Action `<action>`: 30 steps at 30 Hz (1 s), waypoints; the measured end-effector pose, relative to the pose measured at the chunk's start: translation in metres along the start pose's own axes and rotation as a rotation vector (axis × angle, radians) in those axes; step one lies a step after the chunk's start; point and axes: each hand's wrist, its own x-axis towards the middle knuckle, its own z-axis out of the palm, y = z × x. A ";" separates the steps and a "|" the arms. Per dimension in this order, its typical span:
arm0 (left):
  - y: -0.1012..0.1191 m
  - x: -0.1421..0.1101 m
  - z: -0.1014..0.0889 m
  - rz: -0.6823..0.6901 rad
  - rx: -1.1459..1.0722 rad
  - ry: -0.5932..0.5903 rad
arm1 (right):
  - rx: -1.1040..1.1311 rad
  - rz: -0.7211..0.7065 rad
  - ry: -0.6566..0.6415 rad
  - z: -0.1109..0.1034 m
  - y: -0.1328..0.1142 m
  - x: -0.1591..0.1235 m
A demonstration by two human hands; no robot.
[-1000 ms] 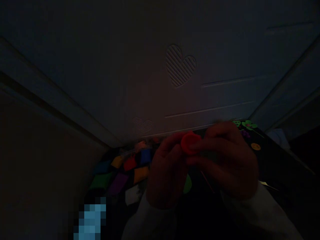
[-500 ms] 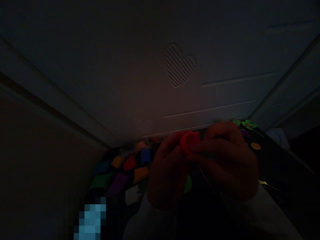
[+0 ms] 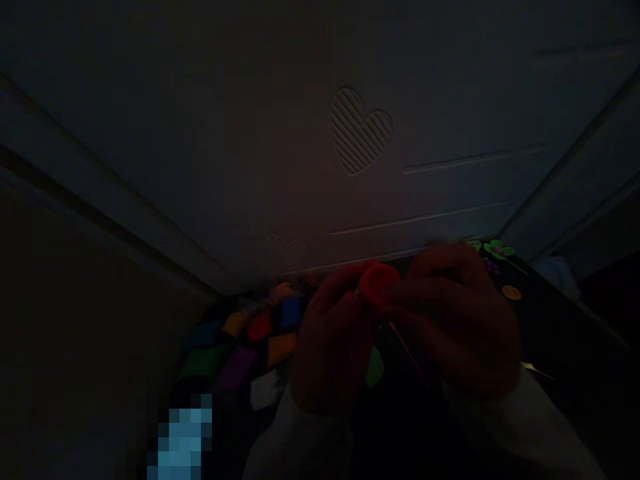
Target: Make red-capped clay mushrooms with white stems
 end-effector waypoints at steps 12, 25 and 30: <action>0.000 0.003 -0.002 0.049 -0.059 -0.076 | -0.104 -0.048 0.027 0.001 -0.001 -0.001; 0.000 0.004 -0.004 0.100 -0.010 -0.061 | -0.280 -0.158 0.028 -0.002 0.002 0.002; 0.002 0.005 -0.004 0.110 0.026 -0.054 | -0.309 -0.139 0.020 -0.001 0.003 0.001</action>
